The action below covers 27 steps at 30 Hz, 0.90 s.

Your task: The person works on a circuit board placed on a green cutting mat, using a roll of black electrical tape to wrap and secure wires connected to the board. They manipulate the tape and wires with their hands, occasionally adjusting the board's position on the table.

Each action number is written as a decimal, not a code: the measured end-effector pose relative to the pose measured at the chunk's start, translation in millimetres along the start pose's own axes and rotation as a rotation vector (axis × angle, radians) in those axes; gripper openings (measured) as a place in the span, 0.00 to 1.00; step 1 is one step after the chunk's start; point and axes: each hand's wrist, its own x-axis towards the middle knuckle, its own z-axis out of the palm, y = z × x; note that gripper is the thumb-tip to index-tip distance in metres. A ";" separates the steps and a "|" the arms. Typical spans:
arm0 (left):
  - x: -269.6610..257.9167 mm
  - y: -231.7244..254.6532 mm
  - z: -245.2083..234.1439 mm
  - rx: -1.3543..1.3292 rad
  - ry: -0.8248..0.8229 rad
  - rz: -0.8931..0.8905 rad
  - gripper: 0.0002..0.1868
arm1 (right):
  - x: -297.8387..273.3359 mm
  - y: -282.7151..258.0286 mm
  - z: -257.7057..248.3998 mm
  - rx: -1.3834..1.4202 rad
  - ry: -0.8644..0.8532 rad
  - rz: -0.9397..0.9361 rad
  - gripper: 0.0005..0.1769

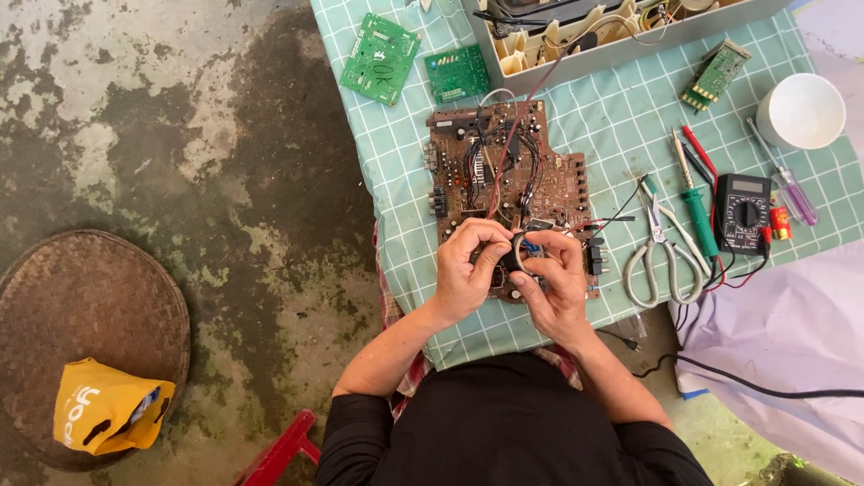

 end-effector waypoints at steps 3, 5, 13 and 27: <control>1.4 1.0 0.3 -0.006 -0.011 -0.006 0.05 | 1.9 -1.7 1.3 0.043 0.014 -0.016 0.05; -3.9 -20.7 -0.6 -0.038 -0.001 -0.040 0.06 | -1.4 -3.4 6.5 0.072 0.002 -0.014 0.04; 15.6 10.4 -19.9 0.012 -0.074 -0.088 0.07 | -5.1 -4.9 1.0 0.068 -0.060 0.006 0.05; -2.2 16.6 -14.1 0.051 -0.057 -0.035 0.06 | -7.9 -4.5 -3.6 0.098 -0.049 0.055 0.06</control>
